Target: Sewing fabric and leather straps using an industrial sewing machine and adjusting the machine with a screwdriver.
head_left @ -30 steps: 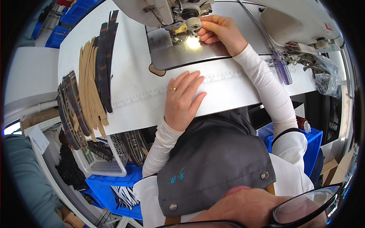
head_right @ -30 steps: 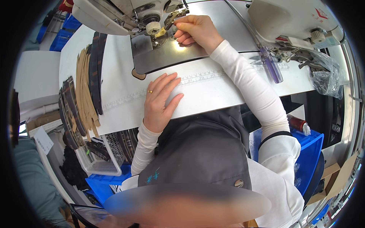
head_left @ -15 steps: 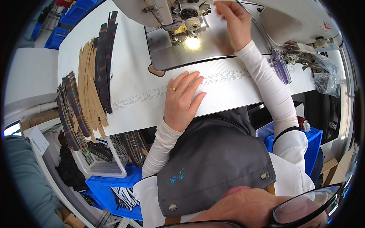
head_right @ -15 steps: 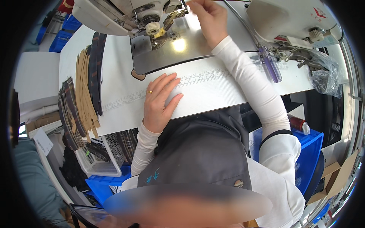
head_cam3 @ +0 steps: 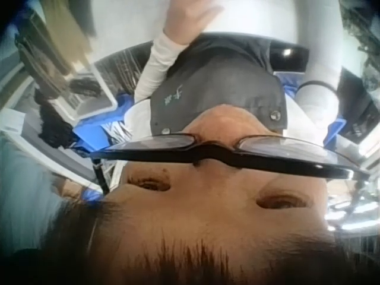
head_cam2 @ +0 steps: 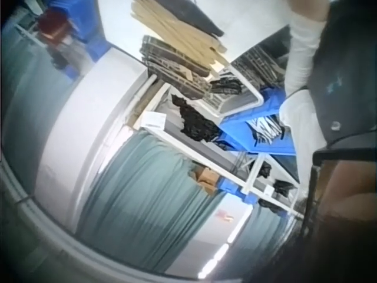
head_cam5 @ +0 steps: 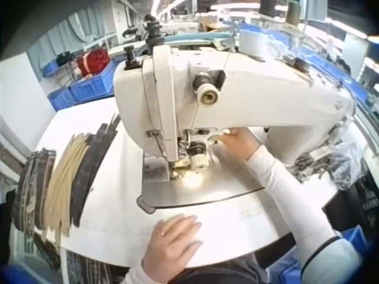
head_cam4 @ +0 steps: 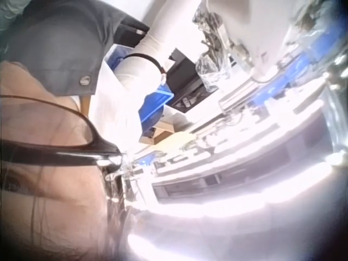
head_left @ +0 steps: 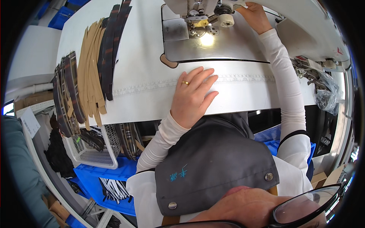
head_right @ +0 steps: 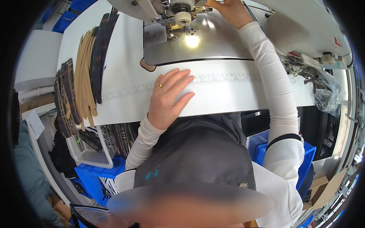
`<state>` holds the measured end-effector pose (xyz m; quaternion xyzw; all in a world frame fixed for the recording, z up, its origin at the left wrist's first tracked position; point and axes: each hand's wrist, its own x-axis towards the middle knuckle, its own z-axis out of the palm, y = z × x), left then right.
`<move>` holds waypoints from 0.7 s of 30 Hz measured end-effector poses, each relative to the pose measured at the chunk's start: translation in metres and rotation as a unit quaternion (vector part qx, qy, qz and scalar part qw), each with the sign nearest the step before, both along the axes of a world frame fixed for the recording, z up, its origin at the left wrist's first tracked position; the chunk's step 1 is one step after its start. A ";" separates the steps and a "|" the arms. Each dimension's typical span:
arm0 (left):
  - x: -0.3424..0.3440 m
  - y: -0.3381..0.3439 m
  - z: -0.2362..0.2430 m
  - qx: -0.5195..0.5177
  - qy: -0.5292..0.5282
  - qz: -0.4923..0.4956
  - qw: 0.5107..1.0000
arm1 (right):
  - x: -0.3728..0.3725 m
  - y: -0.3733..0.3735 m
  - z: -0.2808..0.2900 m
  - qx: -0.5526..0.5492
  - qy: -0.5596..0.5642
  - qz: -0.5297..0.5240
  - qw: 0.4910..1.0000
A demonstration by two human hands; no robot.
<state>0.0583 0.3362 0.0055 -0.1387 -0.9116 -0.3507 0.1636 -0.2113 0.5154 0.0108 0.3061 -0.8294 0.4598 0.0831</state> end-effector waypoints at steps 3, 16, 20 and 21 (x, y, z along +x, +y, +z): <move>0.000 0.001 0.001 -0.004 0.000 0.002 1.000 | 0.003 0.004 0.001 0.140 -0.070 -0.105 0.982; 0.000 0.001 0.004 0.001 0.003 -0.001 1.000 | -0.035 0.021 -0.030 0.020 0.015 0.046 0.999; 0.003 0.002 0.004 0.030 -0.025 0.003 0.999 | -0.048 0.034 -0.035 0.058 0.118 0.080 0.988; 0.003 0.001 0.004 0.029 -0.023 0.000 0.999 | -0.051 0.038 -0.033 0.107 0.168 0.081 0.977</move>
